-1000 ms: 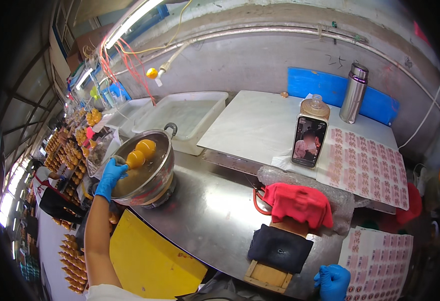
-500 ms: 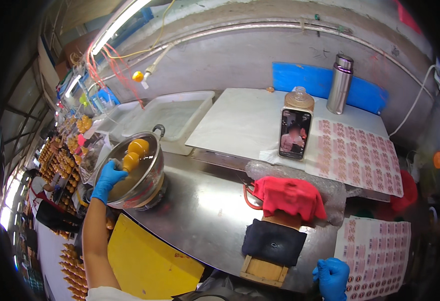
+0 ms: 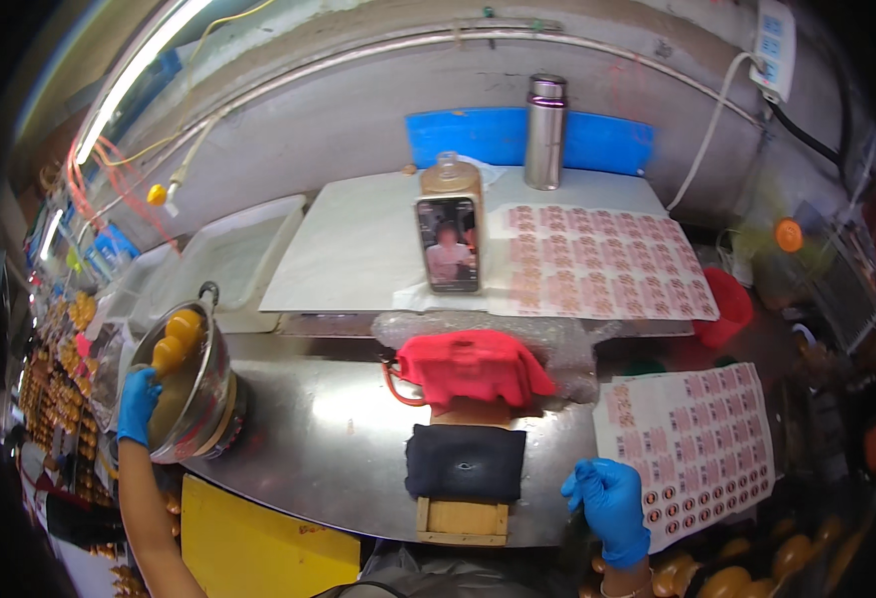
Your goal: The person applies circular stickers and rectangular barcode labels to the surface of yellow gourd-shaped objects. They pick up each gourd, place it on a wooden stand, apply the stickers, and then move the finished item to a metal pot. The process is repeated for multiple gourds in a continuous workflow.
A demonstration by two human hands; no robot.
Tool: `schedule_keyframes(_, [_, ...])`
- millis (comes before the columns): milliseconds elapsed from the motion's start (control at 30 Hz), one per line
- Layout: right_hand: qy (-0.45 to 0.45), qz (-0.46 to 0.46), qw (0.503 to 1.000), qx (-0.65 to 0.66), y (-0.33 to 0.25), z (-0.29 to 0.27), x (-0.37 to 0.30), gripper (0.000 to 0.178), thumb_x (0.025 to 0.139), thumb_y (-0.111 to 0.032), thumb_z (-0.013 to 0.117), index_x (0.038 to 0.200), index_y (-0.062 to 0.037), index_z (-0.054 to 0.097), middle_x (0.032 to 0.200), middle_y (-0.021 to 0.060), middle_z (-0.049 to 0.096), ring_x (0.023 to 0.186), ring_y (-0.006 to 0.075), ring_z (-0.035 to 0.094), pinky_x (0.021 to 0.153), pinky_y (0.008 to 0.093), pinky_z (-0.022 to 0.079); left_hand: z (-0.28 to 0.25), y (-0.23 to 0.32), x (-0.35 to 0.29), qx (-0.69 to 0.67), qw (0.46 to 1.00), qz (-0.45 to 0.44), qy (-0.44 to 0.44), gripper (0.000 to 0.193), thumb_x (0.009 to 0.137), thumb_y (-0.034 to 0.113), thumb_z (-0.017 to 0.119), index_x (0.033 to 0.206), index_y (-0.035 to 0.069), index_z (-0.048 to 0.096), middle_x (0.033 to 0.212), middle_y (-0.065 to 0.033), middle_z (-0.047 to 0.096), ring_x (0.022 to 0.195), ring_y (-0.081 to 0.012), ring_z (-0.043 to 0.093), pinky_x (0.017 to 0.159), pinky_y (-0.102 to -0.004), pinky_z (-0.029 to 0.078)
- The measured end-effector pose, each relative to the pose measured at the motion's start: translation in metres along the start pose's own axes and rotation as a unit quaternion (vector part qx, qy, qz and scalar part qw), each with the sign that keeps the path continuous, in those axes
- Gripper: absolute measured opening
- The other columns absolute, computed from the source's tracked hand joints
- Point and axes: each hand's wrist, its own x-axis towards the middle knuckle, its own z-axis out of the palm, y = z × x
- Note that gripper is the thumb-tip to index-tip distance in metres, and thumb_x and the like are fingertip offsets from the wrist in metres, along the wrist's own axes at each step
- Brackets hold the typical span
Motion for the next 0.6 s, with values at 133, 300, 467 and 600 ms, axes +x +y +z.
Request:
schedule_keyframes(133, [0.05, 0.02, 0.988, 0.143, 0.027, -0.014, 0.015, 0.067, 0.095, -0.051, 0.031, 0.051, -0.0033, 0.048, 0.06, 0.0118, 0.056, 0.05, 0.0157, 0.051, 0.049, 0.0261, 0.041, -0.043, -0.033, 0.03, 0.451, 0.773, 0.445, 0.018, 0.011, 0.083, 0.019, 0.056, 0.087, 0.009, 0.054, 0.071, -0.0046, 0.052, 0.059, -0.012, 0.051, 0.044, -0.0229, 0.038])
schedule_keyframes(300, [0.162, 0.142, 0.912, 0.349, 0.05, -0.044, 0.029, 0.07, 0.09, -0.062, 0.026, 0.049, -0.0085, 0.044, 0.065, 0.0112, 0.057, 0.051, 0.0178, 0.051, 0.05, 0.0272, 0.045, -0.02, -0.026, 0.056, 0.091, 0.99, -0.039, 0.098, 0.041, 0.089, 0.038, 0.051, 0.091, -0.003, 0.056, 0.063, -0.0085, 0.054, 0.057, -0.0194, 0.052, 0.053, -0.0312, 0.044])
schedule_keyframes(467, [0.146, 0.118, 0.915, 0.358, 0.069, -0.052, 0.046, 0.066, 0.092, -0.058, 0.032, 0.051, -0.0078, 0.046, 0.065, 0.0114, 0.059, 0.049, 0.018, 0.051, 0.05, 0.0259, 0.046, -0.121, -0.015, 0.098, 0.312, 0.861, 0.265, 0.301, 0.05, 0.092, 0.045, 0.043, 0.103, -0.001, 0.059, 0.084, -0.0143, 0.063, 0.074, -0.0255, 0.06, 0.067, -0.0348, 0.047])
schedule_keyframes(600, [0.169, 0.095, 0.953, 0.232, 0.056, -0.074, 0.068, 0.054, 0.094, -0.046, 0.042, 0.06, -0.006, 0.054, 0.066, 0.009, 0.06, 0.048, 0.0111, 0.048, 0.049, 0.0229, 0.04, -0.04, 0.048, -0.026, 0.432, 0.742, 0.417, 0.297, 0.039, 0.095, 0.032, 0.044, 0.116, 0.0, 0.056, 0.108, -0.0141, 0.06, 0.097, -0.0226, 0.058, 0.082, -0.0312, 0.046])
